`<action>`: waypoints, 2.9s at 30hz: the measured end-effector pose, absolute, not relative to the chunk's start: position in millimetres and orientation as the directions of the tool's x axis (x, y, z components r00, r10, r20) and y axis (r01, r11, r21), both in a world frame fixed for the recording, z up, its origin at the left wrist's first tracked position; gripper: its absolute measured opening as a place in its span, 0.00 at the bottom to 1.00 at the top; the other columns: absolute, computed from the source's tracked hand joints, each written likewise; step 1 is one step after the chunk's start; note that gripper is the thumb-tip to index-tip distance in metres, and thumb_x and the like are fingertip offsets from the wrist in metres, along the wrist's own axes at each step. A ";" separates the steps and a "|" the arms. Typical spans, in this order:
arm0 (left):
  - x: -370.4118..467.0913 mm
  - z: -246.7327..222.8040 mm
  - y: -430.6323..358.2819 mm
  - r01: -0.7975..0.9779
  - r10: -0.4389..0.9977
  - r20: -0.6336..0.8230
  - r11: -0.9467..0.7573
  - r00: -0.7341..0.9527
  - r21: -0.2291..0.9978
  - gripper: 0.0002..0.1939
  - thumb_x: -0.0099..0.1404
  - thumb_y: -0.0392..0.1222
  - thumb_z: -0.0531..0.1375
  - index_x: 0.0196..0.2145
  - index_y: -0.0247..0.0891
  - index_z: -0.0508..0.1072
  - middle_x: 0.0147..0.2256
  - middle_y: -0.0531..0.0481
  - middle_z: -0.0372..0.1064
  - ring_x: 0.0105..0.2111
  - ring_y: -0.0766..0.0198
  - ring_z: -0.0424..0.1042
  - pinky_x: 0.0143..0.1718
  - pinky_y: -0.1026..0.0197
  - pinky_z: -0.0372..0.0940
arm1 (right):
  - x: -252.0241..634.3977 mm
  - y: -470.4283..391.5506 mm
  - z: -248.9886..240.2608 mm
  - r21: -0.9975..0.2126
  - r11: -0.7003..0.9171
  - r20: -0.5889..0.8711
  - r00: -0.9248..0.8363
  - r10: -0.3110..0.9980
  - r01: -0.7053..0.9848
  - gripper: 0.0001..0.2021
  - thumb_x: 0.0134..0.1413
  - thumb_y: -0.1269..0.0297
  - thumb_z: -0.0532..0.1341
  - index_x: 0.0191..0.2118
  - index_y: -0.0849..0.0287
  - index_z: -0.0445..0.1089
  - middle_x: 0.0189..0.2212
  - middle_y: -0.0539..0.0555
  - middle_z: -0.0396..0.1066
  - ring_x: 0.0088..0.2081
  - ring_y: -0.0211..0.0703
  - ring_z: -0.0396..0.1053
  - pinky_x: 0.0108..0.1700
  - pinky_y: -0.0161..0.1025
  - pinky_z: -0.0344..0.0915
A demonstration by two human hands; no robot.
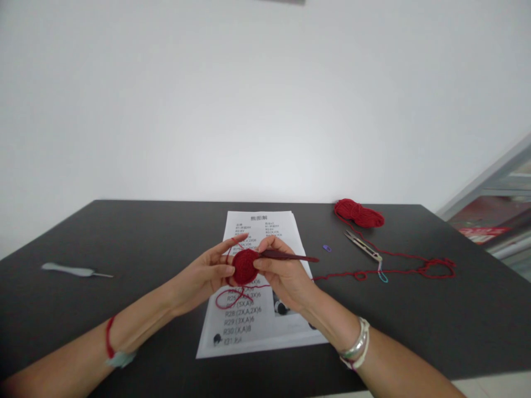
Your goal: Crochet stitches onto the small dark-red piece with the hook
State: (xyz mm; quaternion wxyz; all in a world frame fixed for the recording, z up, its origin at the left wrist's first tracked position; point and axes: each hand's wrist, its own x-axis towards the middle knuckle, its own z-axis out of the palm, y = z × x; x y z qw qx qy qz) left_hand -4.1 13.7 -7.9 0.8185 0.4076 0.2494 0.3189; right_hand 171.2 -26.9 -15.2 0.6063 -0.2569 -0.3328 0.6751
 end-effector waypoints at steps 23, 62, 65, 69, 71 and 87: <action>0.4 -2.8 12.4 -0.395 0.823 -0.100 0.370 0.559 0.841 0.29 0.52 0.30 0.66 0.52 0.37 0.67 0.24 0.56 0.70 0.25 0.70 0.67 0.33 0.64 0.61 | 166.9 -27.0 -22.8 -0.888 0.088 0.108 -0.019 0.994 -0.451 0.09 0.40 0.72 0.69 0.28 0.55 0.68 0.26 0.45 0.67 0.29 0.36 0.63 0.33 0.35 0.58; 3.8 1.7 5.7 -0.319 0.838 -0.159 0.364 0.522 0.875 0.33 0.50 0.29 0.66 0.53 0.33 0.63 0.25 0.55 0.71 0.25 0.69 0.68 0.31 0.64 0.61 | 168.1 -28.4 -31.1 -0.931 0.251 0.274 -0.054 0.960 -0.265 0.04 0.49 0.66 0.66 0.30 0.54 0.68 0.31 0.49 0.66 0.31 0.40 0.60 0.31 0.36 0.57; 4.9 2.6 4.0 -0.288 0.865 -0.126 0.295 0.486 0.911 0.32 0.49 0.29 0.67 0.52 0.35 0.64 0.24 0.56 0.70 0.24 0.70 0.66 0.30 0.65 0.60 | 168.9 -27.4 -31.1 -0.920 0.265 0.286 -0.030 0.958 -0.289 0.03 0.52 0.64 0.64 0.31 0.54 0.69 0.29 0.49 0.66 0.31 0.40 0.61 0.33 0.37 0.58; 5.3 2.7 2.0 -0.256 0.891 -0.093 0.226 0.444 0.940 0.33 0.50 0.30 0.66 0.53 0.36 0.63 0.25 0.57 0.69 0.26 0.69 0.67 0.31 0.64 0.60 | 170.5 -26.1 -31.6 -0.921 0.229 0.243 -0.005 0.970 -0.316 0.05 0.48 0.67 0.66 0.31 0.54 0.69 0.28 0.47 0.67 0.28 0.37 0.61 0.32 0.36 0.58; 5.1 2.5 1.5 -0.254 0.896 -0.087 0.216 0.436 0.943 0.33 0.50 0.29 0.65 0.54 0.36 0.62 0.25 0.57 0.69 0.26 0.68 0.67 0.32 0.63 0.61 | 171.1 -25.7 -31.7 -0.917 0.207 0.224 -0.011 0.975 -0.341 0.04 0.49 0.67 0.66 0.30 0.55 0.70 0.27 0.47 0.69 0.28 0.37 0.64 0.32 0.36 0.60; 5.3 7.1 0.7 -0.218 0.922 -0.047 0.140 0.384 0.966 0.32 0.50 0.30 0.64 0.53 0.33 0.60 0.24 0.57 0.69 0.26 0.67 0.67 0.33 0.62 0.61 | 177.8 -24.3 -28.6 -0.916 0.207 0.227 -0.019 0.974 -0.345 0.05 0.48 0.69 0.67 0.26 0.56 0.70 0.25 0.47 0.75 0.27 0.37 0.69 0.32 0.36 0.64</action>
